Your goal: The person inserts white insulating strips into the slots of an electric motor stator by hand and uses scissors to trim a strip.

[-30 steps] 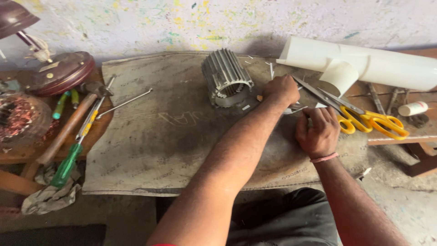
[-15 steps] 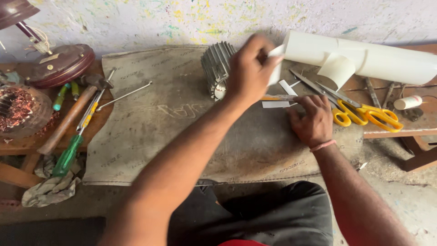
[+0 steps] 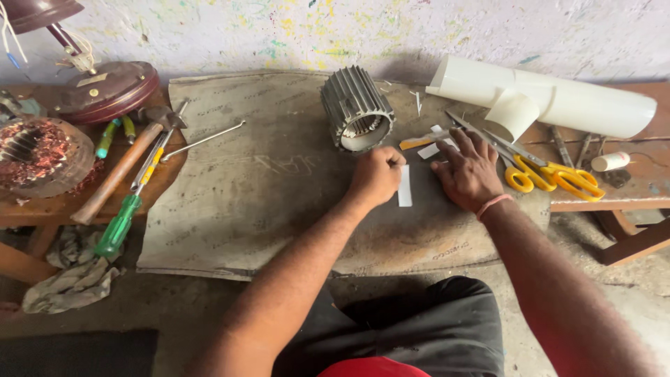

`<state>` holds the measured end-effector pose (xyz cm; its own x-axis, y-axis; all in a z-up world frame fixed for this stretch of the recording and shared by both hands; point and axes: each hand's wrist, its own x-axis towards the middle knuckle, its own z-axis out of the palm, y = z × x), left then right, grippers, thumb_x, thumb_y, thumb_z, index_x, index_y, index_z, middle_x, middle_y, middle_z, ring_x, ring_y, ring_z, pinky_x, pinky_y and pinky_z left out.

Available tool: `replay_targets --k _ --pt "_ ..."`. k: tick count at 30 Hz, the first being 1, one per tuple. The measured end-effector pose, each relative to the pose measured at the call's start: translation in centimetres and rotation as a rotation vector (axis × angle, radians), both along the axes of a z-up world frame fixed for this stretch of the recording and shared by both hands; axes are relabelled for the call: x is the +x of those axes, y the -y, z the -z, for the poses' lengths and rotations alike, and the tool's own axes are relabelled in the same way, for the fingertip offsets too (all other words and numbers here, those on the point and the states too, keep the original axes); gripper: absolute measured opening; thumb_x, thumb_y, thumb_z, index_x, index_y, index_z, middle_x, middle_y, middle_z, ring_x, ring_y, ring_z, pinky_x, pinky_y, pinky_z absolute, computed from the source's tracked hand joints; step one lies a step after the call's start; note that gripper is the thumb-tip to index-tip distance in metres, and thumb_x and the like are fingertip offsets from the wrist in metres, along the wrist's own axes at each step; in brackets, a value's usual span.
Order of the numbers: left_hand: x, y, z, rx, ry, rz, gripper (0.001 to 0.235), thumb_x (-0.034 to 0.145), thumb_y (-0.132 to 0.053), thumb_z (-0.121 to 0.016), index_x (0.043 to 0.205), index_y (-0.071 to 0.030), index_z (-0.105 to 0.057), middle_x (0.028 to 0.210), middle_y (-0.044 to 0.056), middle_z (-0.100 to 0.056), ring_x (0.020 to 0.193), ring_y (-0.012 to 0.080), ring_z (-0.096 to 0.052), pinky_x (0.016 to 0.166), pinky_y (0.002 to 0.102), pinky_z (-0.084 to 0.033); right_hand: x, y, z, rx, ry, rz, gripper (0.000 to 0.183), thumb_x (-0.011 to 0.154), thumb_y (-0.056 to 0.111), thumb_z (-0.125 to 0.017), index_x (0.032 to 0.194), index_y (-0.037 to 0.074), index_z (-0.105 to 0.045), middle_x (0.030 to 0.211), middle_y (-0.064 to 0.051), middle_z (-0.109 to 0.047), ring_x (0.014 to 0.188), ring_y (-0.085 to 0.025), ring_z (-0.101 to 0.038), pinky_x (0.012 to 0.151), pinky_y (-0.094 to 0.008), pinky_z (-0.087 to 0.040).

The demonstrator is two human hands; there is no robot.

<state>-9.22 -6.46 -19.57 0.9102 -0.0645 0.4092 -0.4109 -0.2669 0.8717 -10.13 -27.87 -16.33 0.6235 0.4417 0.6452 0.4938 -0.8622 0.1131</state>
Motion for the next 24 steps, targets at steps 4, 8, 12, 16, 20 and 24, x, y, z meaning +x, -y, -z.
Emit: replay_targets --k 4,8,12,16,20,24 --pt "-1.3 0.3 -0.1 0.126 0.132 -0.125 0.014 0.082 -0.003 -0.07 0.095 -0.006 -0.071 0.083 0.014 -0.075 0.081 0.0316 -0.074 0.071 0.043 -0.058 -1.9 -0.5 -0.6 0.155 -0.001 -0.084 0.036 0.094 0.017 -0.071 0.128 0.006 -0.067 0.134 -0.016 -0.064 0.126 -0.039 -0.056 0.106 -0.052 -0.044" --pt "-1.9 0.7 -0.9 0.252 0.062 -0.219 0.025 0.081 -0.002 -0.068 0.104 -0.009 -0.069 0.088 0.017 -0.074 0.09 0.041 -0.07 0.075 0.052 -0.055 -2.7 -3.2 -0.8 0.345 -0.257 -0.198 0.024 0.088 0.011 -0.072 0.111 0.007 -0.073 0.106 -0.014 -0.071 0.096 -0.033 -0.07 0.083 -0.044 -0.055" --pt "-1.5 0.7 -0.5 0.199 0.075 -0.24 0.035 0.078 -0.001 -0.069 0.113 -0.009 -0.065 0.096 0.019 -0.074 0.096 0.0429 -0.069 0.078 0.054 -0.054 -0.9 -5.4 -0.4 0.353 -0.394 -0.2 0.018 0.084 0.006 -0.072 0.101 0.007 -0.079 0.096 -0.015 -0.074 0.084 -0.035 -0.072 0.077 -0.043 -0.057" --pt "-1.1 0.7 -0.2 0.22 0.067 -0.247 0.046 0.075 -0.004 -0.074 0.119 -0.008 -0.061 0.097 0.022 -0.073 0.098 0.044 -0.068 0.082 0.054 -0.053 0.4 -5.0 -0.5 0.363 -0.567 -0.128 0.018 0.08 0.013 -0.077 0.098 0.009 -0.079 0.093 -0.014 -0.076 0.085 -0.03 -0.075 0.078 -0.04 -0.058" --pt "-0.4 0.8 -0.2 0.264 0.128 -0.237 0.055 0.07 -0.004 -0.078 0.121 -0.009 -0.06 0.1 0.023 -0.071 0.099 0.0453 -0.067 0.081 0.053 -0.053 2.3 -4.4 -0.6 0.3 -0.642 -0.106 0.019 0.079 0.014 -0.078 0.098 0.011 -0.08 0.091 -0.012 -0.078 0.084 -0.027 -0.076 0.08 -0.038 -0.059" --pt "0.2 0.1 -1.2 0.323 0.088 -0.138 0.05 0.073 -0.009 -0.081 0.118 -0.009 -0.06 0.1 0.023 -0.071 0.101 0.0457 -0.066 0.082 0.053 -0.053 3.4 -4.3 -1.1 0.249 -0.734 -0.133 0.018 0.078 0.014 -0.079 0.095 0.01 -0.081 0.089 -0.01 -0.079 0.083 -0.024 -0.077 0.079 -0.037 -0.059"
